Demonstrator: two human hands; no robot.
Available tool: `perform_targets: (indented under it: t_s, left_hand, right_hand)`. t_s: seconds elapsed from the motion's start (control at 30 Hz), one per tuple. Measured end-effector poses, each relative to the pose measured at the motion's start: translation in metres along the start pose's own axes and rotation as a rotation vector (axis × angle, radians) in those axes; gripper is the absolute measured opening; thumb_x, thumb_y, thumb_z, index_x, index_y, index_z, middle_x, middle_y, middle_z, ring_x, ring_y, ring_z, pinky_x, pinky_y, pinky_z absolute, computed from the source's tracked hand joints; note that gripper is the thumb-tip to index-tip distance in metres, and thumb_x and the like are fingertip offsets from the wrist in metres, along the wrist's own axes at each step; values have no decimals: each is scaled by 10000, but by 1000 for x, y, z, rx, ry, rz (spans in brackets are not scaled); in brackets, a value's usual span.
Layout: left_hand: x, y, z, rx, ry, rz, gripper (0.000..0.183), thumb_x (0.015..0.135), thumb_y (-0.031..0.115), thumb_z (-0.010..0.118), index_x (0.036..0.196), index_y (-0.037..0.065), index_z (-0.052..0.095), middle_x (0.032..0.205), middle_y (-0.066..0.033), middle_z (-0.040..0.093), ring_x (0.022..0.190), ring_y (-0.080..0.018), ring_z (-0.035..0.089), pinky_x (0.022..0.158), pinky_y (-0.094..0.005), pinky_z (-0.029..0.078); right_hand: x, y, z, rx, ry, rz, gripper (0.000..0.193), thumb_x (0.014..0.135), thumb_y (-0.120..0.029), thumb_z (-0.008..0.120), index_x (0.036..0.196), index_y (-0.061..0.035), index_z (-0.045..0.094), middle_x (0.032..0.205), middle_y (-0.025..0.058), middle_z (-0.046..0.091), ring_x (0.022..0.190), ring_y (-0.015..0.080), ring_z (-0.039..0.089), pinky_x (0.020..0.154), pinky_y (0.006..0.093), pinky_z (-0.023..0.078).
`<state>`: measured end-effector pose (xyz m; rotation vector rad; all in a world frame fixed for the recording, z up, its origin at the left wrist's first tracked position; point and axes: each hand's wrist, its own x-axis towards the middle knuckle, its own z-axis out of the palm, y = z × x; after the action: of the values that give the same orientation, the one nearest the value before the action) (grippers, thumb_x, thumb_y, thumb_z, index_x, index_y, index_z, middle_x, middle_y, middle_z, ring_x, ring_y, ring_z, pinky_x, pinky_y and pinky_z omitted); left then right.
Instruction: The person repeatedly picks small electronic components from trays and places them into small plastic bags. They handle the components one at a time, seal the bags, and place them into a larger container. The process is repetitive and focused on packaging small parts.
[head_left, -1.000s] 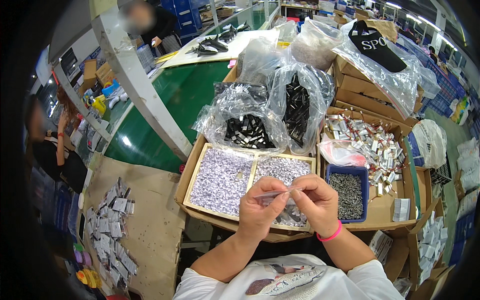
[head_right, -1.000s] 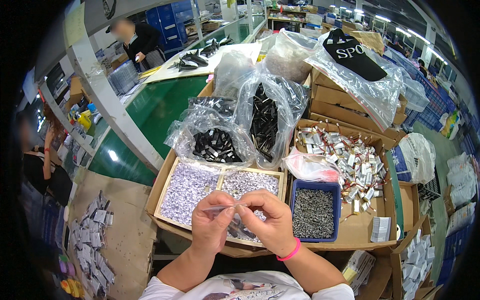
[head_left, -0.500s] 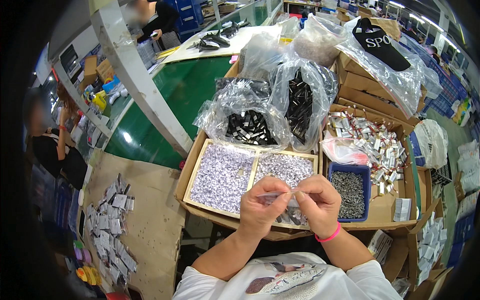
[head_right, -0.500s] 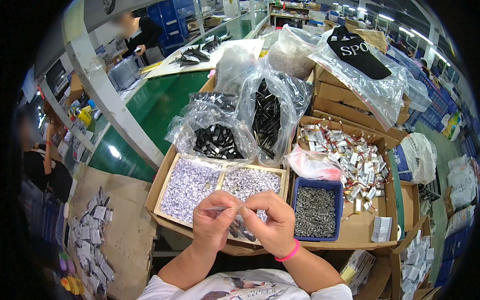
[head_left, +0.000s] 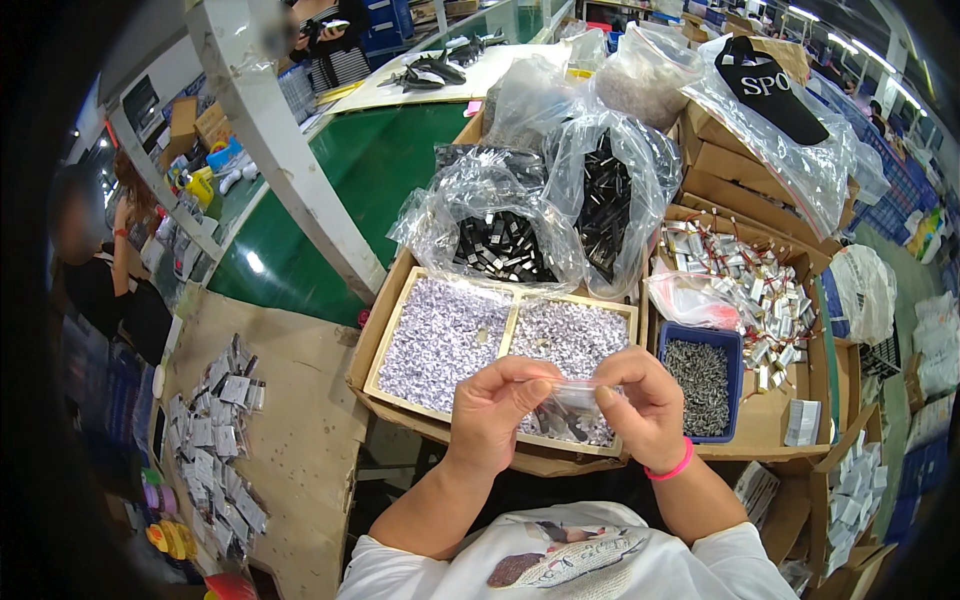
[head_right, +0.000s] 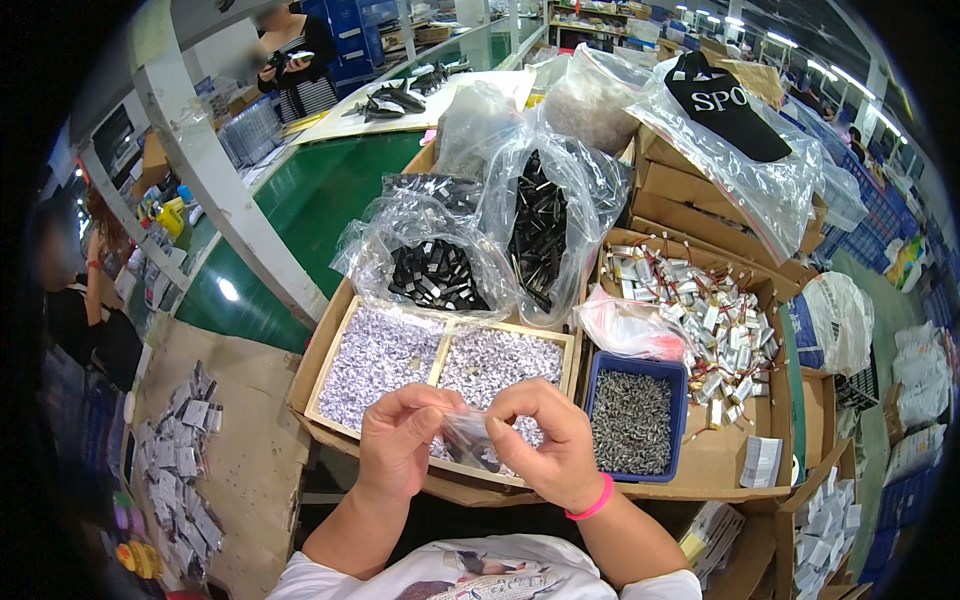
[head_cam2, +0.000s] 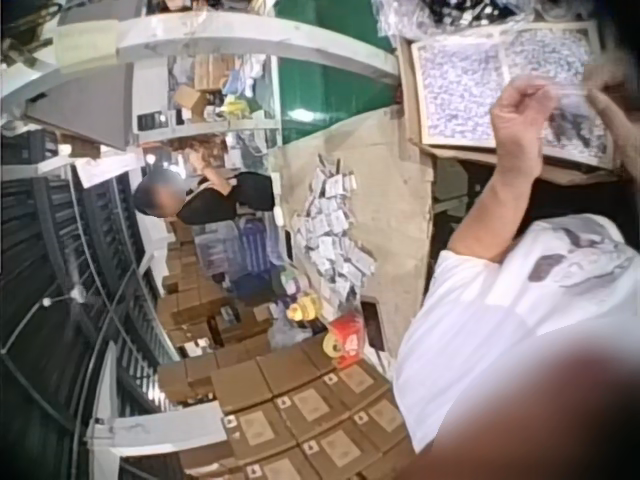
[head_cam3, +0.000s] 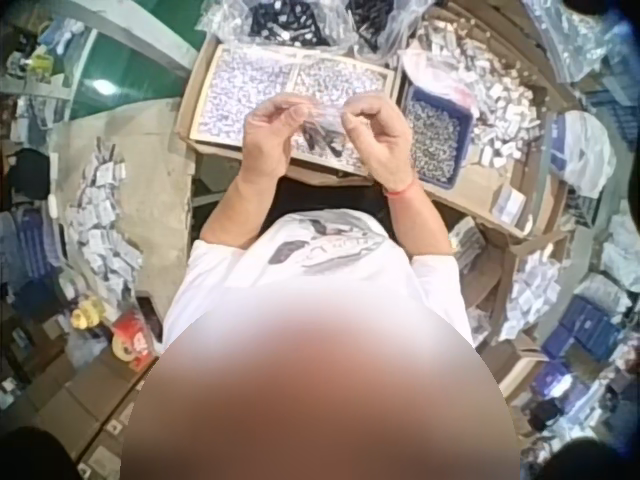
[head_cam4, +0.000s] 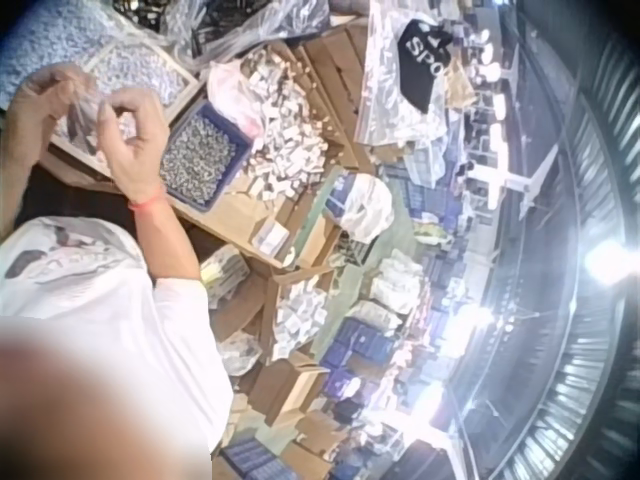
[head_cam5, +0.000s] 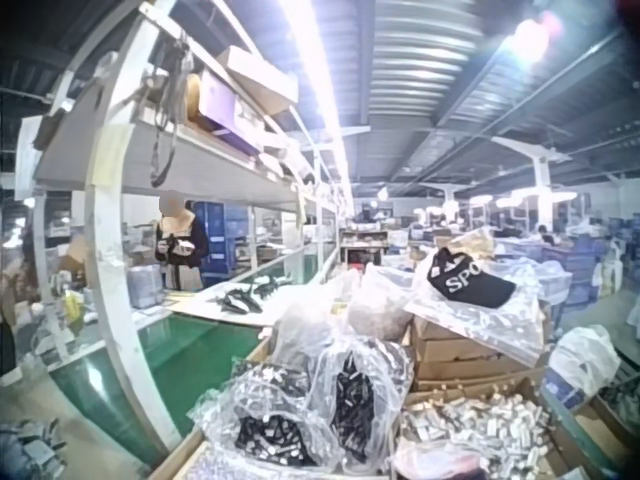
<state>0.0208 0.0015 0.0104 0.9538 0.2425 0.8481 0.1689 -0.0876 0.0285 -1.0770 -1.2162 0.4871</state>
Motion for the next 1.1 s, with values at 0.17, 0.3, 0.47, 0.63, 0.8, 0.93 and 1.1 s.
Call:
perform_targets:
  t_s: [0.17,0.3,0.47,0.63,0.8,0.93,1.1]
  left_hand:
    - [1,-2,2,101,-18,-17,76,845,-1,644,922,-2,641,916,-65,636,839,-112,579,781,-240,462]
    - [1,4,-2,130,15,-58,59,853,1,637,912,-4,636,912,-53,630,843,-97,573,759,-225,460]
    - [0,12,-4,282,32,-82,45,855,28,636,897,10,631,842,-21,608,802,-79,566,710,-220,465]
    - [-3,23,-10,365,-61,-52,66,860,53,644,905,19,609,876,-13,580,810,-64,548,716,-221,459]
    - [-4,34,-11,345,-151,-169,115,851,120,661,894,34,598,839,1,594,812,-57,533,721,-227,443]
    - [-3,36,-12,364,-162,-137,115,854,123,658,872,34,588,826,1,585,817,-68,536,721,-240,452]
    - [-2,44,-18,421,-109,-32,99,852,101,652,856,30,582,830,-13,579,810,-85,545,720,-246,454]
  right_hand:
    - [14,-9,-12,-308,-225,-42,117,792,-36,683,895,-2,640,823,88,616,711,180,602,637,278,488]
    - [18,-11,-11,-405,-273,-42,97,801,-60,683,874,-22,631,799,85,611,684,197,606,604,289,489]
    - [32,-17,-10,-469,-485,33,109,801,-97,667,874,-27,624,748,106,589,670,257,602,587,330,479]
    - [53,-30,4,-532,-670,3,64,780,-58,622,827,-15,619,711,123,554,643,298,566,562,369,437]
    - [77,-47,7,-576,-932,1,67,743,-61,638,781,-11,614,643,110,537,574,296,556,524,361,436]
    - [82,-52,12,-648,-966,-74,95,686,-72,653,709,-1,595,601,109,518,552,297,540,494,354,415]
    - [69,-47,32,-786,-752,-295,98,670,-22,604,695,0,511,649,139,471,613,333,489,543,405,382]
